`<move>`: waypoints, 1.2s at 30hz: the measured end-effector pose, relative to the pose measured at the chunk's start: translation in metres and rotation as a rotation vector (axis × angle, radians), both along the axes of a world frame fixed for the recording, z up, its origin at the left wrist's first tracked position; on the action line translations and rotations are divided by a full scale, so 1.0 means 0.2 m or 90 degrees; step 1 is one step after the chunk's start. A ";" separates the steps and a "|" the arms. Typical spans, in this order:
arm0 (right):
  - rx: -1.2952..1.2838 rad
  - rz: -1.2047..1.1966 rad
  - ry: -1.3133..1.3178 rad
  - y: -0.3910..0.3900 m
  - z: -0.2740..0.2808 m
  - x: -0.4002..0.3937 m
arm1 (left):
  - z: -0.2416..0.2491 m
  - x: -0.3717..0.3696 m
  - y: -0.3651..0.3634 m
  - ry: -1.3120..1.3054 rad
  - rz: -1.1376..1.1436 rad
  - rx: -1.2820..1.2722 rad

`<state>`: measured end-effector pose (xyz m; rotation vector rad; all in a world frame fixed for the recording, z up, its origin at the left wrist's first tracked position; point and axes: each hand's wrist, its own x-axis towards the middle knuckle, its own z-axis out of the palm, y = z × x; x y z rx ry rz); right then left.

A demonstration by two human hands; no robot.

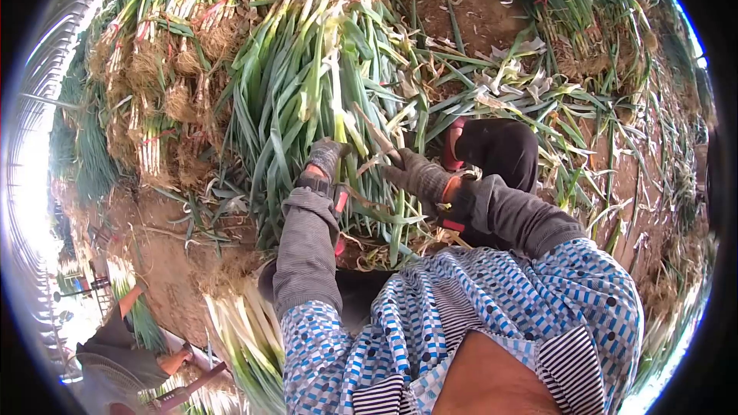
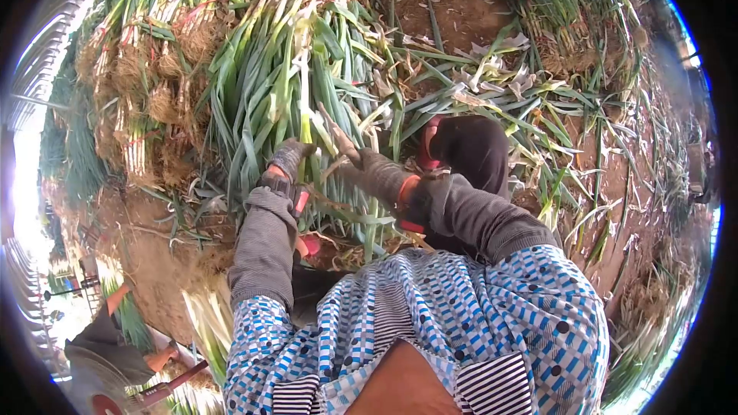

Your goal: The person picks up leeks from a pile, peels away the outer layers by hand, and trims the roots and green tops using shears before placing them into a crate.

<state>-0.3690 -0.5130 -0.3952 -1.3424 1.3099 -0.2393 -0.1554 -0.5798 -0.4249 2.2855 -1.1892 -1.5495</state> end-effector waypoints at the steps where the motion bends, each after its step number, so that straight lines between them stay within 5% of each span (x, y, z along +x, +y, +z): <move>1: -0.048 0.032 0.058 0.00 -0.01 0.00 | -0.07 0.02 0.00 -0.134 -0.184 -0.084; 2: -0.070 0.053 0.072 -0.03 0.00 0.01 | -0.17 0.05 -0.02 -0.273 -0.368 -0.168; 6: -0.122 0.040 0.095 -0.34 -0.02 0.10 | -0.29 0.09 0.06 0.235 0.120 -0.067; 7: -0.196 0.033 0.033 -0.43 -0.08 0.14 | -0.32 0.09 0.07 0.163 0.032 -0.073; 10: -0.260 0.043 0.019 -0.65 -0.29 0.22 | -0.11 0.02 0.16 0.208 0.068 -0.096; 15: -0.321 0.075 0.043 -0.68 -0.23 0.06 | 0.06 -0.02 0.24 0.326 0.104 -0.129; 18: -0.211 -0.094 -0.087 -0.72 -0.16 -0.17 | 0.16 -0.03 0.21 0.206 -0.069 -0.240; 19: -0.131 -0.186 -0.166 -0.70 -0.02 -0.23 | 0.43 -0.12 0.21 0.299 -0.089 -0.254; 20: 0.020 -0.283 -0.284 -0.65 0.16 -0.28 | 0.44 -0.12 0.14 0.263 -0.091 -0.257; 23: 0.070 -0.461 -0.471 -0.64 0.18 -0.38 | 0.45 -0.09 -0.15 0.132 -0.116 -0.294; 26: 0.102 -0.533 -0.429 -0.57 0.22 -0.40 | 0.34 0.11 -0.54 -0.108 -0.142 -0.319; 28: 0.109 -0.500 -0.421 -0.62 0.15 -0.41 | 0.27 0.19 -0.67 -0.382 -0.138 -0.405; 32: 0.071 -0.371 -0.409 -0.66 0.21 -0.43 | -0.02 0.25 -0.87 -0.487 -0.183 -0.244; 36: 0.116 -0.331 -0.367 -0.65 0.21 -0.42 | -0.13 0.04 -0.77 -0.498 -0.052 -0.175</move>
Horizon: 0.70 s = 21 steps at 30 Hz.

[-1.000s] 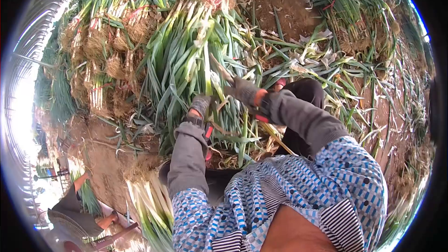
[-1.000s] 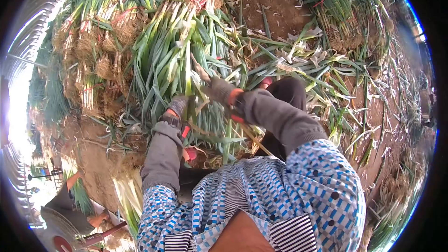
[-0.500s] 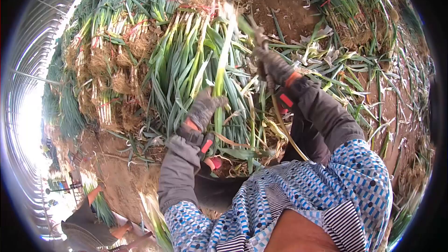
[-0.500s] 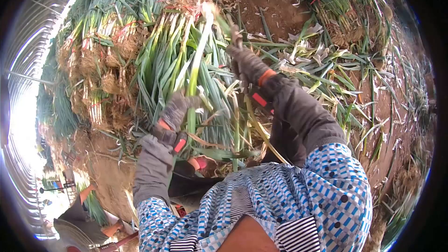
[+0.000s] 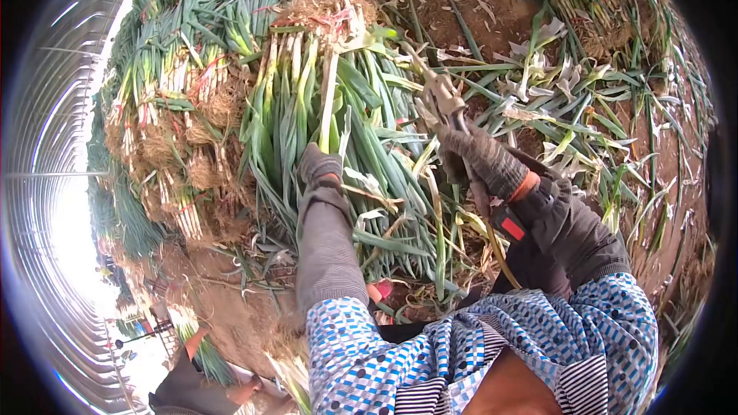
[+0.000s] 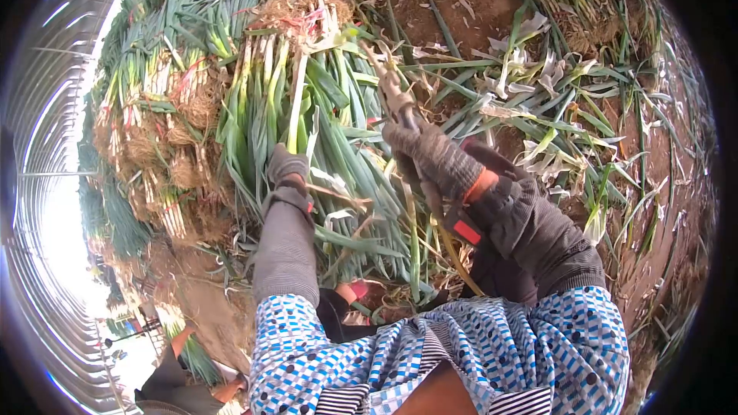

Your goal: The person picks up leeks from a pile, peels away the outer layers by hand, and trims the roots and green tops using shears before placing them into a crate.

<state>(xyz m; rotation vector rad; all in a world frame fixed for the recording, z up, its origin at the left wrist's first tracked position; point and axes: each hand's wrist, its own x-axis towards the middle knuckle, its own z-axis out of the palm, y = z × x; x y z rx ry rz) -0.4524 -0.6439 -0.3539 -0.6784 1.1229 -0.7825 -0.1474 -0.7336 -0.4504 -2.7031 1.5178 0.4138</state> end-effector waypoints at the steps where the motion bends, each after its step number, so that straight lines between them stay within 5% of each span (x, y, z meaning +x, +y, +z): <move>1: 0.012 -0.010 -0.010 0.01 0.01 0.01 | -0.05 -0.01 0.01 -0.050 -0.007 -0.025; 4: 0.039 -0.039 -0.042 0.03 -0.06 0.06 | -0.11 -0.02 0.02 -0.139 -0.046 -0.039; 7: 0.043 0.015 0.002 0.03 -0.06 0.06 | 0.10 0.05 -0.04 -0.119 -0.146 0.051; 8: 0.041 0.026 -0.007 0.03 -0.05 0.07 | 0.37 -0.03 -0.03 -0.084 -0.169 0.125; 10: 0.037 0.050 -0.033 0.05 -0.07 0.11 | 0.23 0.32 -0.24 -0.112 -0.244 0.155; 12: -0.030 0.067 -0.021 0.06 -0.10 0.16 | 0.48 0.41 -0.25 -0.092 -0.376 0.189; 14: 0.006 0.126 -0.032 0.09 -0.07 0.17 | 0.79 0.29 -0.09 0.021 -0.354 0.252; 16: 0.026 0.266 -0.006 0.19 -0.04 0.17 | 0.89 0.23 0.12 0.212 -0.150 0.231; 17: -0.208 0.258 0.029 0.28 -0.12 0.21 | 0.92 0.14 0.26 0.208 -0.208 0.202; 19: -0.288 0.295 0.045 0.54 0.00 0.23 | 0.59 0.27 0.41 0.440 -0.229 0.163; 20: -0.136 0.341 0.028 0.64 0.20 0.20 | 0.49 0.26 0.49 0.525 -0.214 0.178; 21: -0.127 0.361 0.080 0.68 0.09 0.23 | 0.41 0.23 0.57 0.531 -0.149 0.179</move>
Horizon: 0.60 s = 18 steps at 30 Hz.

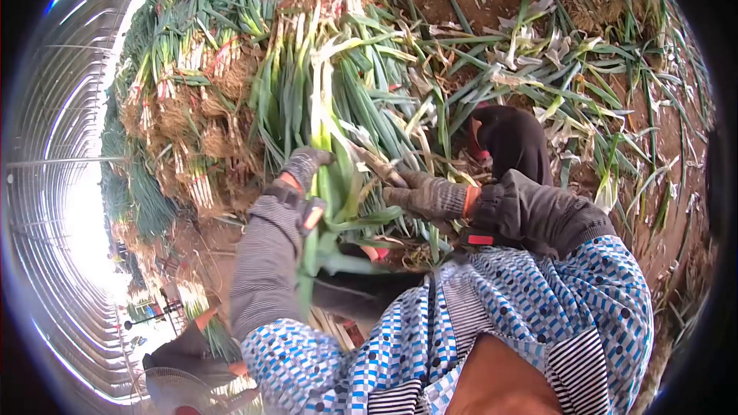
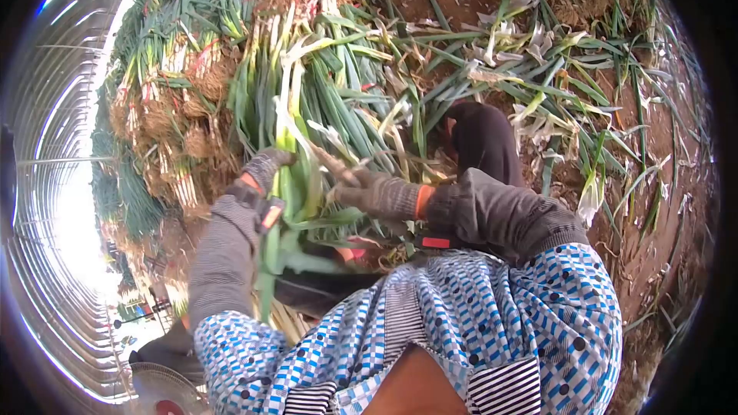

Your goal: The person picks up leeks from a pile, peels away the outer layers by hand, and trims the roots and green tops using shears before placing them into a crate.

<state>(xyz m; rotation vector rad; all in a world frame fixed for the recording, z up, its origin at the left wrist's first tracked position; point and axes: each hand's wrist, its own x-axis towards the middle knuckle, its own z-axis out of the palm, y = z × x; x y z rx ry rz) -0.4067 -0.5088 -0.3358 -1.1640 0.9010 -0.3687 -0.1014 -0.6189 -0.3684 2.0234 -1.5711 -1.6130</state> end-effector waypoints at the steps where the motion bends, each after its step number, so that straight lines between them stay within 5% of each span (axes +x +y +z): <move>1: -0.005 0.016 0.053 0.04 -0.11 0.03 | -0.07 -0.04 0.06 -0.005 0.056 0.023; 3: 0.012 -0.073 0.064 0.07 -0.13 0.05 | -0.18 -0.11 0.16 -0.011 0.162 0.057; 4: 0.031 0.027 0.131 0.07 -0.08 0.03 | -0.21 -0.12 0.19 -0.011 0.184 0.066; 13: -0.146 -0.073 0.166 -0.32 -0.37 0.32 | -0.26 -0.12 0.25 0.026 0.218 0.087; 17: -0.158 -0.049 0.218 -0.45 -0.29 0.31 | -0.26 -0.08 0.28 0.060 0.229 0.097; 18: -0.215 -0.094 0.087 -0.38 -0.17 0.28 | -0.26 -0.07 0.29 0.069 0.232 0.101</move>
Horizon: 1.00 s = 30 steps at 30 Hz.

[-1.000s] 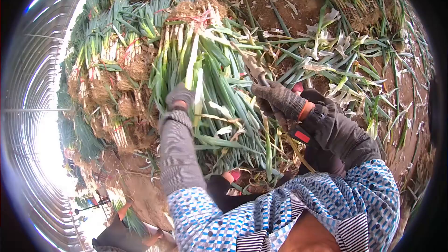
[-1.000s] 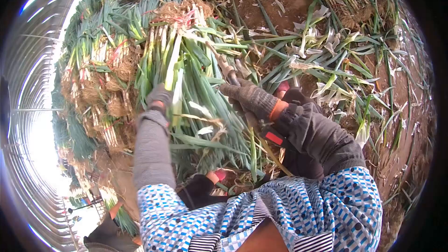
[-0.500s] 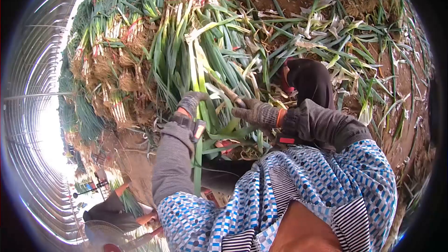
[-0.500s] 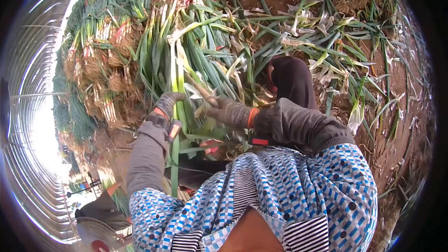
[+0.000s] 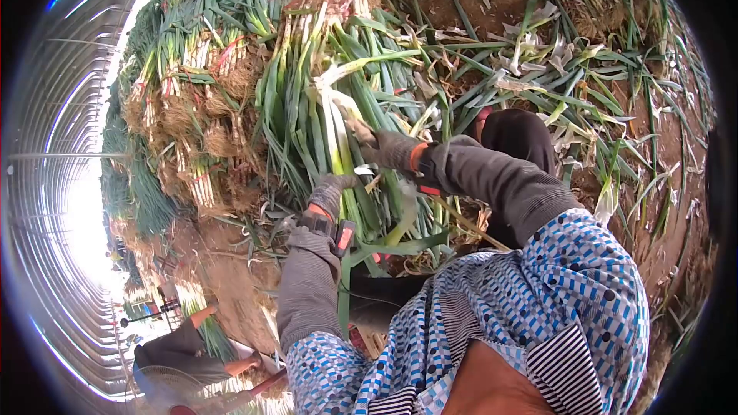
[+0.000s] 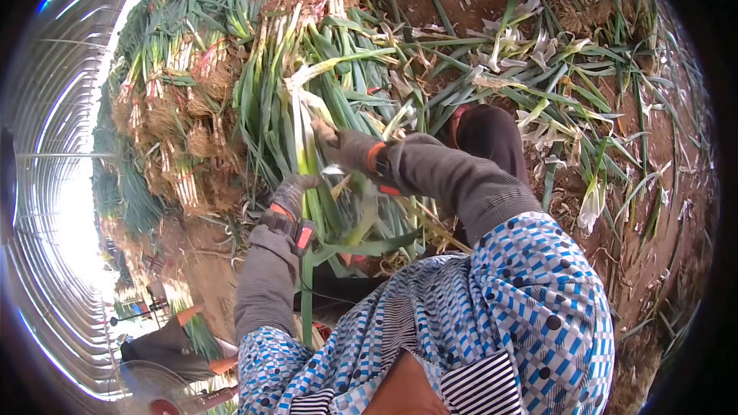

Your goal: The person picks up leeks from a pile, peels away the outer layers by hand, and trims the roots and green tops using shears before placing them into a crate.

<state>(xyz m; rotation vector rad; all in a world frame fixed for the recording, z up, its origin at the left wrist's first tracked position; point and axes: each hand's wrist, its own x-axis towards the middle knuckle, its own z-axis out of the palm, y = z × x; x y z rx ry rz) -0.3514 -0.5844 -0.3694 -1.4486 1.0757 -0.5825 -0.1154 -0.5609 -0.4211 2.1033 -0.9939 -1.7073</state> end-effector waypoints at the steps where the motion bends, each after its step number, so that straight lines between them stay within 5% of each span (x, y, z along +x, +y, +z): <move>1: 0.007 0.077 0.120 -0.04 -0.13 0.05 | 0.00 0.02 0.01 0.008 0.003 0.000; 4: -0.138 0.003 -0.013 -0.09 -0.26 0.12 | -0.01 0.04 0.05 0.037 0.013 0.001; 6: -0.020 0.027 0.146 -0.15 -0.22 0.12 | -0.03 0.04 0.07 0.048 0.018 0.000; 11: -0.018 0.029 0.155 -0.18 -0.23 0.18 | -0.10 0.12 0.09 -0.015 -0.014 0.022; 14: -0.126 0.027 0.182 -0.15 -0.21 0.19 | -0.09 0.08 0.10 -0.161 -0.093 -0.015; 18: 0.030 0.061 0.274 -0.15 -0.20 0.18 | -0.01 -0.04 0.11 -0.351 -0.201 -0.081; 21: -0.151 0.200 0.267 -0.17 -0.29 0.10 | 0.05 -0.02 0.15 -0.295 -0.203 -0.060; 23: -0.276 0.081 0.174 -0.23 -0.54 0.03 | 0.21 -0.11 0.18 -0.256 -0.191 -0.092; 26: 0.023 -0.076 0.050 -0.12 -0.09 -0.19 | 0.39 -0.19 0.14 -0.127 -0.233 -0.206; 30: 0.068 -0.311 -0.232 -0.13 0.00 -0.33 | 0.39 -0.25 -0.26 -0.163 -0.300 -0.311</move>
